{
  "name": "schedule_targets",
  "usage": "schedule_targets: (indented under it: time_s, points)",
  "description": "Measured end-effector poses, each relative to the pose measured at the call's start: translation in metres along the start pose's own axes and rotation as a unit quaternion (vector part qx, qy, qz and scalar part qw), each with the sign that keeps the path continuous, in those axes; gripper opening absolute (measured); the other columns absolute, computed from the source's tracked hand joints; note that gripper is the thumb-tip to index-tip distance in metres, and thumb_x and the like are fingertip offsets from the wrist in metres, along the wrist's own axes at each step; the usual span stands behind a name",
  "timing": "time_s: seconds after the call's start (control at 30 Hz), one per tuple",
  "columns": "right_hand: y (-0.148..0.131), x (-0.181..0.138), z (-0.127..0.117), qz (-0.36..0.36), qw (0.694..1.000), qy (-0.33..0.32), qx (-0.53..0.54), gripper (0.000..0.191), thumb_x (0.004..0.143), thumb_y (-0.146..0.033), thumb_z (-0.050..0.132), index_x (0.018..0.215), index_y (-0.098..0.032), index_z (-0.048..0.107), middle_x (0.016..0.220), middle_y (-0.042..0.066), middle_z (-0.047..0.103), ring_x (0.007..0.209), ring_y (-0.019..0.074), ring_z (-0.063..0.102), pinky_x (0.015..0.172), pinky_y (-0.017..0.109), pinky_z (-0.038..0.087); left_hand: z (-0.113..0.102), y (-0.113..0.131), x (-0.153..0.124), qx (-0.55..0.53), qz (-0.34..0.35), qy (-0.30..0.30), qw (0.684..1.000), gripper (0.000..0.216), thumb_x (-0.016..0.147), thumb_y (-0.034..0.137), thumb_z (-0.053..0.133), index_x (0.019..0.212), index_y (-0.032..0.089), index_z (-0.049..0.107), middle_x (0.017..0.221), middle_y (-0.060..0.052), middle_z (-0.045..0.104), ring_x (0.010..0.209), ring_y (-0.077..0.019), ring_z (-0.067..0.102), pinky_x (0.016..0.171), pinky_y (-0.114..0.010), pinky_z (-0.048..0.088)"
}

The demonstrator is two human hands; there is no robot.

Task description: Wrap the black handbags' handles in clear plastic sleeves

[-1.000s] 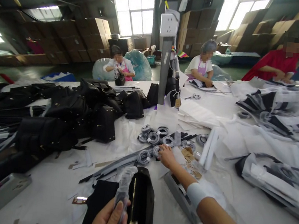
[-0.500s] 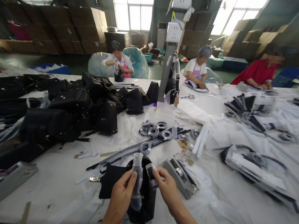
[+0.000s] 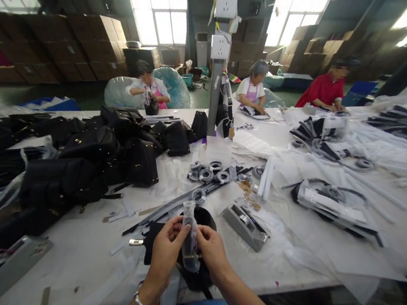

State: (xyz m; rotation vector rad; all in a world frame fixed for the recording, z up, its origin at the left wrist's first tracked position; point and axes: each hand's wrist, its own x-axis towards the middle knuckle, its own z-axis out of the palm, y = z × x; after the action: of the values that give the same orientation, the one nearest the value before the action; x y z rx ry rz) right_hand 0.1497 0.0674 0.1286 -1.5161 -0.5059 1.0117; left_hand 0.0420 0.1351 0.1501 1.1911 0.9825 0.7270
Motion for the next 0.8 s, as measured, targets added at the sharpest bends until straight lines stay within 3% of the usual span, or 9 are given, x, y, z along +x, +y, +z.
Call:
schedule_targets:
  time_s: [0.17,0.37,0.6,0.7,0.8]
  points:
    - [0.000,0.001,-0.007,0.012,0.999,-0.026,0.021,0.045,0.079,-0.056,0.063,0.088,-0.013,0.071,0.077,0.005,0.071,0.069,0.0190,0.063,0.064,0.028,0.049,0.006,0.001,0.003,-0.001,-0.019,0.038,0.999,0.044,0.073,0.039,0.079,0.108,0.015,0.065,0.095,-0.007,0.074,0.084,-0.0200,0.070,0.071,-0.025,0.057]
    - [-0.002,0.009,-0.034,0.000,0.999,-0.047,0.012,0.039,0.077,-0.052,0.065,0.079,-0.013,0.070,0.071,0.003,0.067,0.066,0.0178,0.059,0.060,0.027,0.045,0.031,0.003,-0.003,-0.001,-0.015,0.073,0.997,0.044,0.071,0.037,0.081,0.105,0.014,0.066,0.098,-0.008,0.074,0.089,-0.0196,0.069,0.076,-0.025,0.055]
    - [-0.002,0.008,-0.059,-0.034,0.993,-0.110,0.001,0.037,0.077,-0.053,0.067,0.080,-0.017,0.074,0.086,0.004,0.068,0.081,0.0203,0.061,0.075,0.029,0.047,0.052,-0.004,-0.009,0.019,-0.003,0.128,0.992,0.044,0.070,0.040,0.081,0.102,0.015,0.065,0.089,-0.005,0.072,0.084,-0.0175,0.067,0.074,-0.023,0.053]
    - [-0.002,0.007,-0.062,0.003,0.988,-0.139,0.062,0.039,0.061,-0.050,0.081,0.082,-0.017,0.073,0.083,0.004,0.069,0.082,0.0229,0.063,0.077,0.032,0.049,0.056,-0.005,-0.012,0.024,-0.008,0.138,0.990,0.044,0.068,0.042,0.082,0.097,0.014,0.065,0.089,-0.006,0.072,0.084,-0.0194,0.068,0.075,-0.026,0.053]
    - [-0.004,0.007,-0.063,0.059,0.976,-0.165,0.132,0.047,0.059,-0.053,0.082,0.087,-0.017,0.070,0.082,0.007,0.071,0.081,0.0251,0.066,0.076,0.035,0.051,0.058,-0.006,-0.020,0.022,-0.011,0.146,0.989,0.048,0.069,0.046,0.080,0.102,0.015,0.065,0.097,-0.009,0.072,0.092,-0.0230,0.068,0.083,-0.031,0.053]
